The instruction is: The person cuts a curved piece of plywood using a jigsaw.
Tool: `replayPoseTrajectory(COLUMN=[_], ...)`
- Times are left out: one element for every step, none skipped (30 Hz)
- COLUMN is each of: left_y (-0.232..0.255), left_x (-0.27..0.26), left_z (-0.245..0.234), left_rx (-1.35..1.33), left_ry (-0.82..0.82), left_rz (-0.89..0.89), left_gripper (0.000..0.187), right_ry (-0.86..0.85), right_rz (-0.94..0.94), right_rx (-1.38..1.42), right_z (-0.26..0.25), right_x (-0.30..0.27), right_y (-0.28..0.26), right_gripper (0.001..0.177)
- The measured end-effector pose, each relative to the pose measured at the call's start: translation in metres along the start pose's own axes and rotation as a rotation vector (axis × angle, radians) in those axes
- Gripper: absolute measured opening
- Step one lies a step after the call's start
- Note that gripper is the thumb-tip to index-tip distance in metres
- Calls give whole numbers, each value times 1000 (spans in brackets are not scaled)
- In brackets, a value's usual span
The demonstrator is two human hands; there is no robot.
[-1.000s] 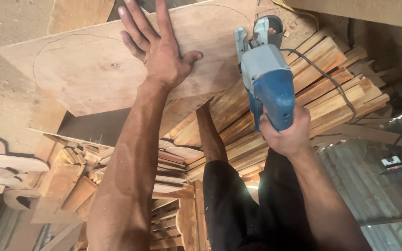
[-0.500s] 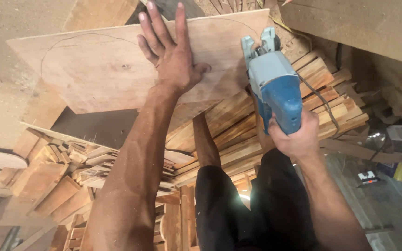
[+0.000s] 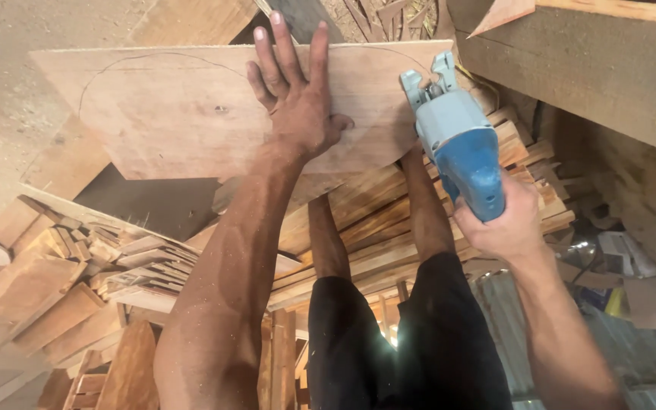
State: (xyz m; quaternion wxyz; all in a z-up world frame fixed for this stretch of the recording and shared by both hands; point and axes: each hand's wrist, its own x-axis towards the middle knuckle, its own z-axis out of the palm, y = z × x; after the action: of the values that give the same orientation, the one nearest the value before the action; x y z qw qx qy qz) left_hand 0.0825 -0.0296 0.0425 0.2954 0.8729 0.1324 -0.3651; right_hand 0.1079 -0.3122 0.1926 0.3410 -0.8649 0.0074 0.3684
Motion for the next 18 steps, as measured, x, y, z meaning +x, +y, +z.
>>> replayPoseTrajectory(left_y=[1, 2, 1, 1, 0, 0, 0, 1, 1, 1, 0, 0, 0, 0, -3, -5, -7, -7], left_x=[0, 0, 0, -1, -1, -2, -2, -2, -2, -2, -2, -2, -3, -3, -3, -3, -3, -2], left_z=[-1, -2, -1, 0, 1, 1, 1, 0, 1, 1, 1, 2, 3, 4, 8, 12, 16, 16], left_rx=[-3, -7, -13, -15, -16, -23, -25, -28, -34, -38, -40, -45, -46, -47, -49, -49, -50, -53], left_ry=[-4, -8, -5, 7, 17, 19, 27, 35, 40, 43, 44, 47, 59, 71, 73, 100, 128, 131], left_rz=[-5, -10, -14, -10, -5, -7, -1, 4, 1, 7, 13, 10, 19, 28, 25, 43, 62, 60], left_gripper=[141, 141, 141, 141, 141, 141, 141, 141, 141, 142, 142, 142, 142, 142, 142, 142, 142, 142], right_ry=[-29, -58, -63, -71, -77, -80, -100, -120, -123, -129, -137, -140, -151, -162, -165, -172, -179, -181], right_rz=[7, 14, 11, 0, -8, -10, -48, -86, -91, -114, -134, -137, -137, -138, -141, -180, -219, -222], right_rx=[-30, -60, -66, -95, -124, -130, -155, -180, -187, -191, -193, -197, -214, -230, -232, -259, -287, -291], right_z=[-3, -7, -9, -12, -15, -17, -19, -21, -22, -24, -25, -26, -27, -27, -28, -29, -30, -31], right_x=[2, 4, 7, 10, 12, 14, 17, 20, 22, 24, 26, 28, 29, 31, 32, 34, 36, 38], right_y=[3, 5, 5, 4, 4, 1, -2, -4, -6, -7, -8, -9, -10, -11, -12, -13, -14, -15], right_gripper=[19, 17, 17, 20, 22, 22, 21, 20, 20, 21, 23, 23, 23, 23, 23, 22, 21, 21])
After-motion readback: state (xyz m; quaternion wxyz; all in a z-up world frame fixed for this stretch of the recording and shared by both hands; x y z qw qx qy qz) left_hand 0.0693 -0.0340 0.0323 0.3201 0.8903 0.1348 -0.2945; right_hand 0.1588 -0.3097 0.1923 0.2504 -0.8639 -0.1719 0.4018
